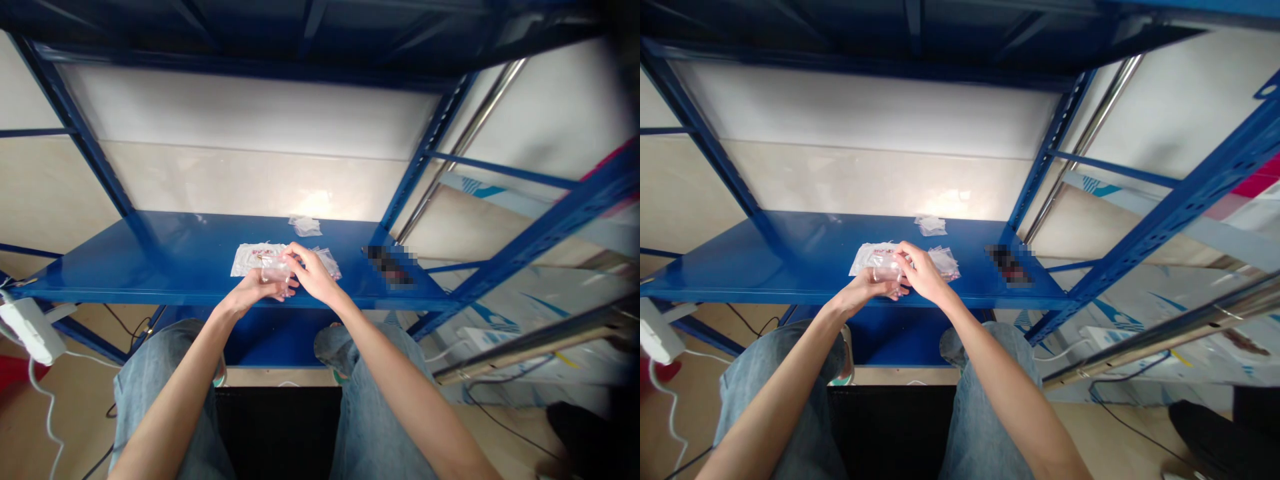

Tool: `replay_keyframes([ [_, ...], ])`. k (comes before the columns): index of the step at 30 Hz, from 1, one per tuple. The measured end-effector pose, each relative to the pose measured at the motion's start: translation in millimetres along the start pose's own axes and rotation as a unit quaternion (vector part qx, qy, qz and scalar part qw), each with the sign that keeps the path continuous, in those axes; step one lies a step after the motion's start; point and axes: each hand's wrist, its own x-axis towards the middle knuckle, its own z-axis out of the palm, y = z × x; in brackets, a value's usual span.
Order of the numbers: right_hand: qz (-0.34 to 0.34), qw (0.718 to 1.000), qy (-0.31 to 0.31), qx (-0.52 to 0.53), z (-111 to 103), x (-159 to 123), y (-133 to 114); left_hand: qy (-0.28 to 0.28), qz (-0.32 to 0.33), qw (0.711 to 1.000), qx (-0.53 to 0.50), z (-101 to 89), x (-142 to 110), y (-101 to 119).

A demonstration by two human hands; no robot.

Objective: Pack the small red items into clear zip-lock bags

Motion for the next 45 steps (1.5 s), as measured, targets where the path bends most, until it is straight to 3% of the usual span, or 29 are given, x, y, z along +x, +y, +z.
replay_keyframes([
  [3,0.008,0.997,0.071,0.041,0.4,-0.9,5.0,0.001,-0.039,0.999,0.032,1.3,0.8,-1.0],
  [7,0.043,0.98,0.144,0.131,3.6,-3.2,13.1,0.038,-0.01,0.999,0.022,5.5,2.2,-1.8],
  [13,0.084,0.984,0.075,0.137,9.5,-9.9,20.1,0.047,0.027,0.997,0.049,4.1,6.0,-7.6],
  [22,0.088,0.974,0.064,0.197,12.8,-14.4,10.2,-0.002,0.084,0.985,0.149,5.8,0.8,3.3],
  [33,0.112,0.954,0.129,0.246,12.9,-19.3,11.7,-0.036,0.059,0.975,0.211,3.9,-3.2,4.4],
  [35,0.118,0.953,0.146,0.24,11.9,-20.9,12.1,-0.01,0.074,0.98,0.187,4.0,-2.1,5.6],
  [37,0.124,0.952,0.142,0.239,11.4,-23.1,11.7,0.053,0.102,0.984,0.137,5.0,-0.4,6.0],
  [41,0.126,0.961,0.043,0.241,15.1,-28.3,9.5,0.168,0.162,0.971,0.05,8.6,3.3,2.6],
  [45,0.125,0.96,0.042,0.248,19.9,-31.4,7.1,0.209,0.194,0.958,0.024,12.6,6.0,-4.6],
])
